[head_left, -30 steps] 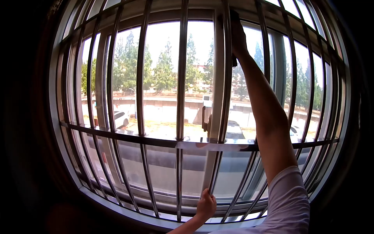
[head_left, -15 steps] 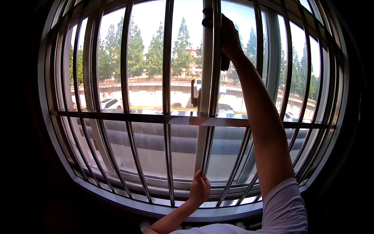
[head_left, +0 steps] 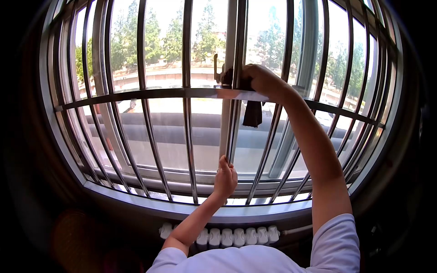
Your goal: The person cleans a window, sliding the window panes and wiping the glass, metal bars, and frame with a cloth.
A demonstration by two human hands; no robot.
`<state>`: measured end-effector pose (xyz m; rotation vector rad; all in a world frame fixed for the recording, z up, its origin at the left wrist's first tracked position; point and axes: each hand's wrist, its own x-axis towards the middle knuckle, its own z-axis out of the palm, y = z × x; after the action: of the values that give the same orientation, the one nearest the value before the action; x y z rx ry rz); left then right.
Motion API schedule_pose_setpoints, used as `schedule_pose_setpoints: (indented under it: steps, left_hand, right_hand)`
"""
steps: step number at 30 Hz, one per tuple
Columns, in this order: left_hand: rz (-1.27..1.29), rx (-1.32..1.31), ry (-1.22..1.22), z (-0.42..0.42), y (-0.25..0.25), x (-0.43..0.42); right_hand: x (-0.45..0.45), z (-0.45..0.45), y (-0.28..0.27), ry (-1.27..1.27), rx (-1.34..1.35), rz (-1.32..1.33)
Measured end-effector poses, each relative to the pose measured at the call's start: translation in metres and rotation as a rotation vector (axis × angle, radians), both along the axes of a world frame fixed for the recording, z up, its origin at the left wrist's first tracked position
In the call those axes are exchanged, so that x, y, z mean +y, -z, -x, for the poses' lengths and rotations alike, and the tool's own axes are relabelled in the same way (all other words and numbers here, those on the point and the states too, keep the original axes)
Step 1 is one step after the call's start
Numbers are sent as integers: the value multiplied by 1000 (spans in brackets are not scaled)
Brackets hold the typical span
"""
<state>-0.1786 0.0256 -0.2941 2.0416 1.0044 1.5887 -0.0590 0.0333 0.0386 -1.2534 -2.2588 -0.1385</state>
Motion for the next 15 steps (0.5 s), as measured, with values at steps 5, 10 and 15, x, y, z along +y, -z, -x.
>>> schedule_pose_setpoints:
  steps: [5,10,15]
  left_hand:
    - [-98,3,-34,15,-6,-14]
    - [-263,-84,-112,40,-54,-53]
    - [-25,-908,605,27,-135,-63]
  right_hand:
    - [-1,-4,5,-6,11,-281]
    - [-46,7,80,-154,479,-902]
    - [-74,66,146,-481,485,-422]
